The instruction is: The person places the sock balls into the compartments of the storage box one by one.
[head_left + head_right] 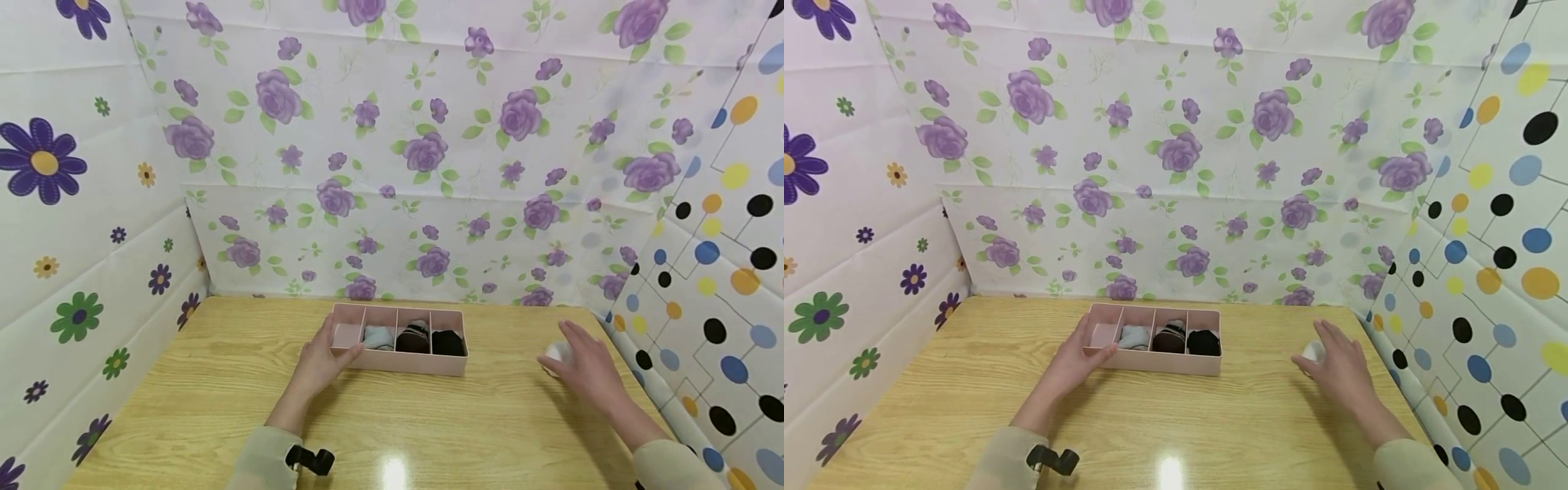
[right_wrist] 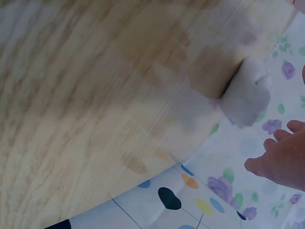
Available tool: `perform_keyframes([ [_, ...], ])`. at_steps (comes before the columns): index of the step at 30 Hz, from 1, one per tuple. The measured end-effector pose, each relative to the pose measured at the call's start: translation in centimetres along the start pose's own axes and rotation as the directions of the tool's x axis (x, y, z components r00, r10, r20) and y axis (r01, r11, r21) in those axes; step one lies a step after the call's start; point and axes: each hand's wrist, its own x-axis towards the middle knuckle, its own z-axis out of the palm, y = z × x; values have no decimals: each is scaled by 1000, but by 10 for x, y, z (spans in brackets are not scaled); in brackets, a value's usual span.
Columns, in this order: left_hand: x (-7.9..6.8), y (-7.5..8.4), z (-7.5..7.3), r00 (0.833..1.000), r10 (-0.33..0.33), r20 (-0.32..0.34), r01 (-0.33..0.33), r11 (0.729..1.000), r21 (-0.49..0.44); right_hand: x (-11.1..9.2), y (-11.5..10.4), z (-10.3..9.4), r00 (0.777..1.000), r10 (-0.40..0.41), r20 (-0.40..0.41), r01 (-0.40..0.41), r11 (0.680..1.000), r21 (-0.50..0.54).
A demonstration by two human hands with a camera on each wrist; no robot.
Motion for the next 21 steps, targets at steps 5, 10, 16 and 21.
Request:
perform_keyframes([
  [5,0,0,0,1000,-9,2,9,1000,1,-2,10,1,1000,21,17,-21,1000,-5],
  [10,0,0,0,1000,-13,0,13,1000,12,-3,19,2,997,48,53,-47,999,-15],
  [16,1,-1,1,1000,-6,-6,6,1000,16,-4,28,3,993,78,83,-76,997,-28],
  [21,1,-2,1,1000,-4,-3,4,1000,15,-6,32,5,991,89,96,-86,996,-33],
])
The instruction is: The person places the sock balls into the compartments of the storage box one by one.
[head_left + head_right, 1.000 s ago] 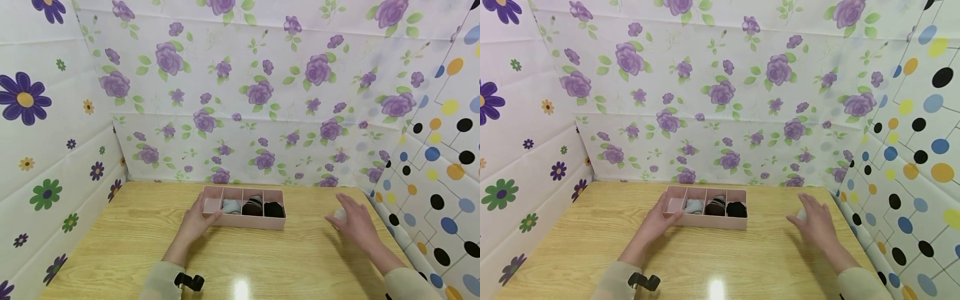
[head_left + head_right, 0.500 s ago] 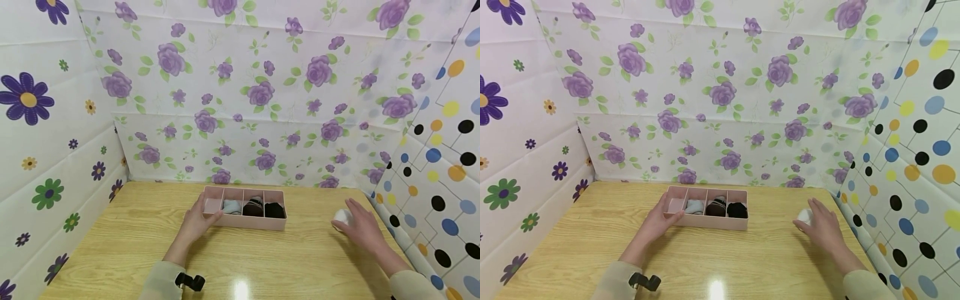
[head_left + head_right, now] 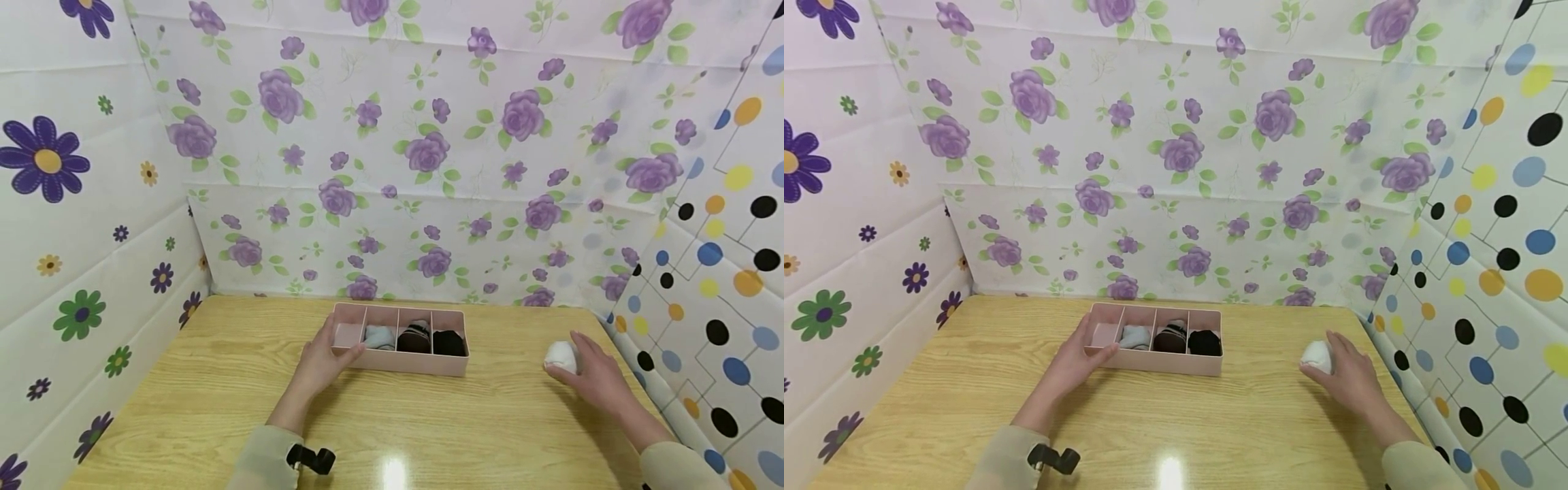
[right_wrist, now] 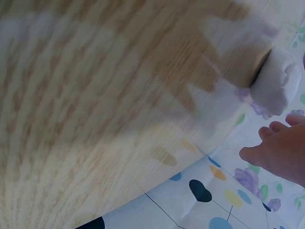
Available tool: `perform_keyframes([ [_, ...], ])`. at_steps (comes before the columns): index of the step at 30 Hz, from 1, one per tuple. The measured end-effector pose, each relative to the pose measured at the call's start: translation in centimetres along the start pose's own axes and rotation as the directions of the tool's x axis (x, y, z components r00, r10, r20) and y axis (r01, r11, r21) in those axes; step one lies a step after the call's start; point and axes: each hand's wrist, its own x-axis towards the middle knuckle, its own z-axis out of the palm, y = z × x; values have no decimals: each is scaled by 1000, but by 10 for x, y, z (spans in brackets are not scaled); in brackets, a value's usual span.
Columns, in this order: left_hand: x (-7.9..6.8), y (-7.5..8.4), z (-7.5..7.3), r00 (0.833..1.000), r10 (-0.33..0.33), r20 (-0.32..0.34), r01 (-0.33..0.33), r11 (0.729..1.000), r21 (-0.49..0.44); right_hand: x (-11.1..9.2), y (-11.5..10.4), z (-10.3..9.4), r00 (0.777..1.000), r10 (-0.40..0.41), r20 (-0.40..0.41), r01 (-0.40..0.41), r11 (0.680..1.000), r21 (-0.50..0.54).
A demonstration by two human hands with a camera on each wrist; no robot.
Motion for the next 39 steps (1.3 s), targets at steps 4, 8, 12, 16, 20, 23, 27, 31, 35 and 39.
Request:
perform_keyframes([
  [4,1,-1,0,1000,3,1,-3,1000,-8,0,2,0,1000,5,8,-5,1000,-11],
  [8,1,-2,0,1000,2,5,-2,1000,-12,-1,2,0,1000,7,12,-7,1000,-16],
  [12,1,-2,0,1000,-1,5,1,1000,-13,-1,4,1,1000,10,13,-10,1000,-14],
  [16,0,-1,0,1000,-4,4,4,1000,-18,0,5,3,1000,12,20,-12,1000,-12],
  [20,0,1,-1,1000,-6,5,6,1000,-21,1,6,3,999,15,31,-15,1000,-12],
  [23,0,1,-1,1000,-4,3,4,1000,-19,2,6,4,999,22,36,-22,1000,-10],
  [27,0,1,0,1000,-4,1,4,1000,-16,3,5,4,999,21,32,-21,1000,-11],
  [31,0,1,-1,1000,-4,1,4,1000,-12,3,3,3,1000,8,16,-8,1000,-22],
  [35,-1,2,-1,1000,-1,1,1,1000,-13,3,2,2,1000,0,1,1,999,-35],
  [39,-1,2,-1,1000,-1,1,1,1000,-14,2,3,1,1000,-8,-6,8,999,-36],
])
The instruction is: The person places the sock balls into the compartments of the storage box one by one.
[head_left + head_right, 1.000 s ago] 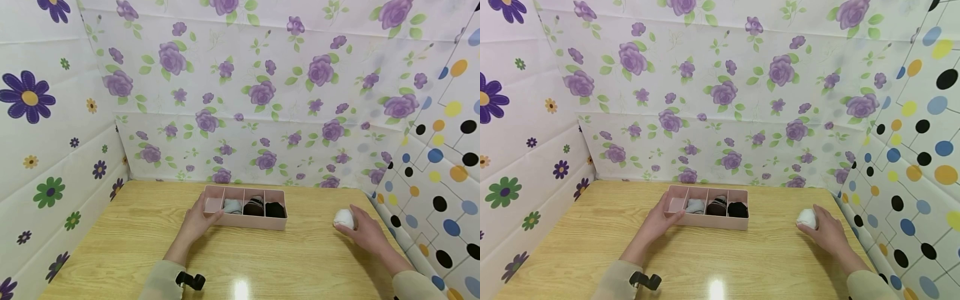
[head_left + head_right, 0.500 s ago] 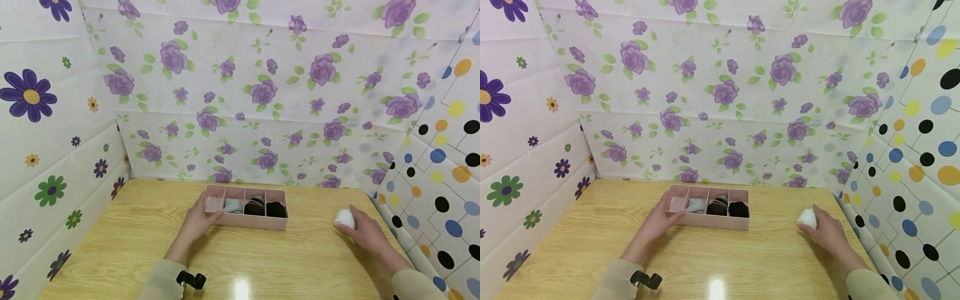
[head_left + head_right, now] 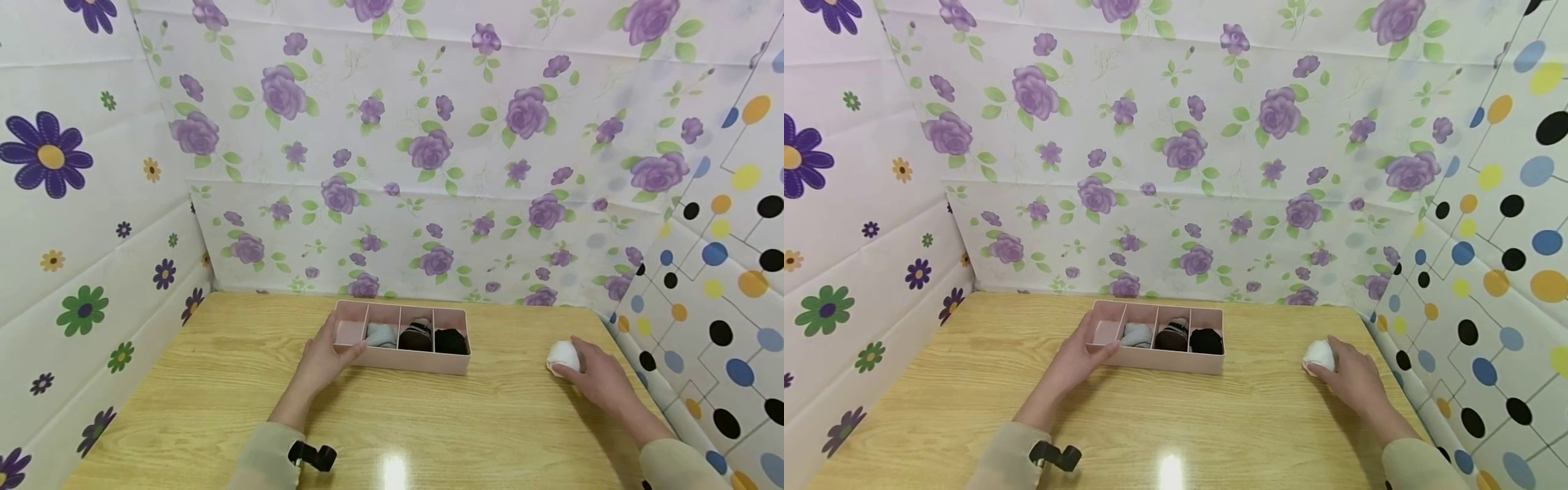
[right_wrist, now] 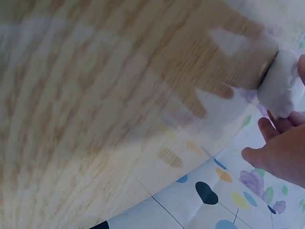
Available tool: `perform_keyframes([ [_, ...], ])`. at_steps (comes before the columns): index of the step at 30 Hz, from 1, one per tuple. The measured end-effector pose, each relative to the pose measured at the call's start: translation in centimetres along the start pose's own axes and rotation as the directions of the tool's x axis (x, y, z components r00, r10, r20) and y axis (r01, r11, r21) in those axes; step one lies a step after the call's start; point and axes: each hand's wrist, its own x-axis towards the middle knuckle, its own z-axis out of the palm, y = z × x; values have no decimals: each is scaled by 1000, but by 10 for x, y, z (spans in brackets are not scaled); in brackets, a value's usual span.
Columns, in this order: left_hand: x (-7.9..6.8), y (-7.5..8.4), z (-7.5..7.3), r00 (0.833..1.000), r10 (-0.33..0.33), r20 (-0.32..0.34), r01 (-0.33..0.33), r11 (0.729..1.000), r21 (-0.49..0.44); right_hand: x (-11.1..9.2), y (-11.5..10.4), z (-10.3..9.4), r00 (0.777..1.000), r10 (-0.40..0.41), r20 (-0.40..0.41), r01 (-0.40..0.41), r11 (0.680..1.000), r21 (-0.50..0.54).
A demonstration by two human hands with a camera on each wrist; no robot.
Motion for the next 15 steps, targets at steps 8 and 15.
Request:
perform_keyframes([
  [8,0,0,0,1000,-4,-1,4,1000,-3,-1,0,0,1000,6,10,-6,1000,13],
  [15,1,1,0,1000,0,-3,0,1000,1,1,2,2,1000,9,3,-9,1000,13],
])
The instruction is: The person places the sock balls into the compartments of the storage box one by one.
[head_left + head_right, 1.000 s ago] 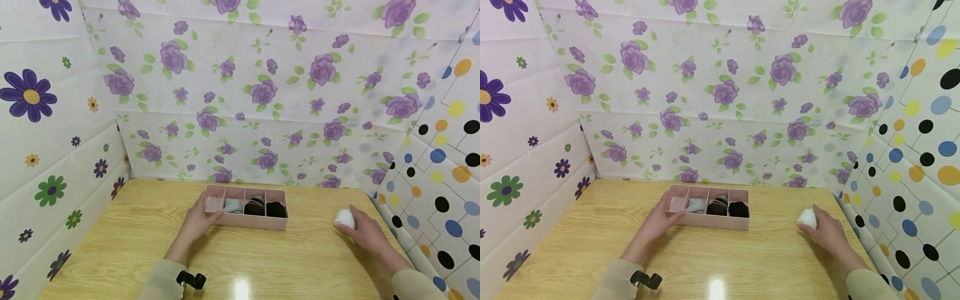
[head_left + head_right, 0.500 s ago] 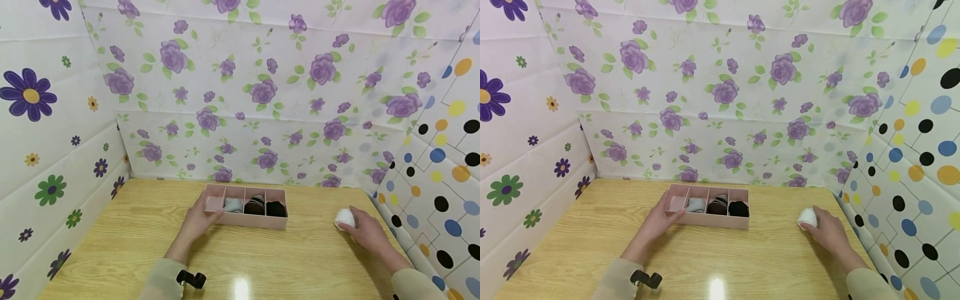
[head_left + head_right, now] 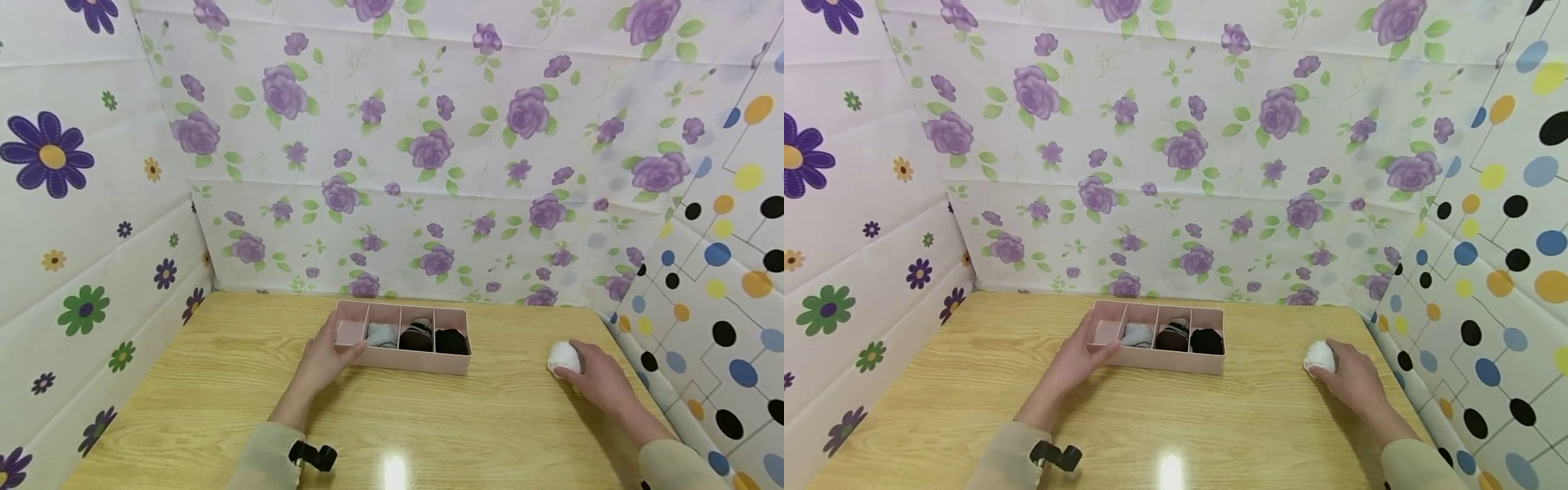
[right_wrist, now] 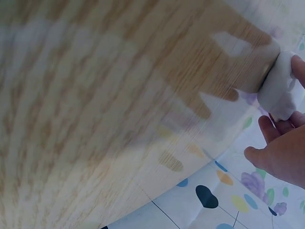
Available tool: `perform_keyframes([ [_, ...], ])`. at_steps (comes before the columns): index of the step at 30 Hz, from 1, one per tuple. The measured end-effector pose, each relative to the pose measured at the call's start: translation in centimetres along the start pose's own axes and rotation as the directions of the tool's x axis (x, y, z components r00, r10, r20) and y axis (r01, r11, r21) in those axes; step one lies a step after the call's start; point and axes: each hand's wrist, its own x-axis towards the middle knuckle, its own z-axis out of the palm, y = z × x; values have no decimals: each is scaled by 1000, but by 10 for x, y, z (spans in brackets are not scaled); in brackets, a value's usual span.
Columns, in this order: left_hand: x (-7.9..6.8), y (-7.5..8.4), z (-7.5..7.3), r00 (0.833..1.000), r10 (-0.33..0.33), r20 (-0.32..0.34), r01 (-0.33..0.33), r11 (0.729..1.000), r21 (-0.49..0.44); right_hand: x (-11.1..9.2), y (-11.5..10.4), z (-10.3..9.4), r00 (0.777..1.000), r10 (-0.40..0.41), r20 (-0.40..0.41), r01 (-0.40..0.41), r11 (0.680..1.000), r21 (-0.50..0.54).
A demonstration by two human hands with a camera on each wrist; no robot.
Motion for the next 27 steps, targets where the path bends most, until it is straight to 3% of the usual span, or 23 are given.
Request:
perform_keyframes([
  [11,1,-2,1,1000,7,-7,-7,1000,-1,2,2,2,1000,-12,-19,12,1000,-10],
  [27,1,-1,1,1000,10,-14,-10,1000,3,2,-11,1,999,-31,-40,32,999,22],
])
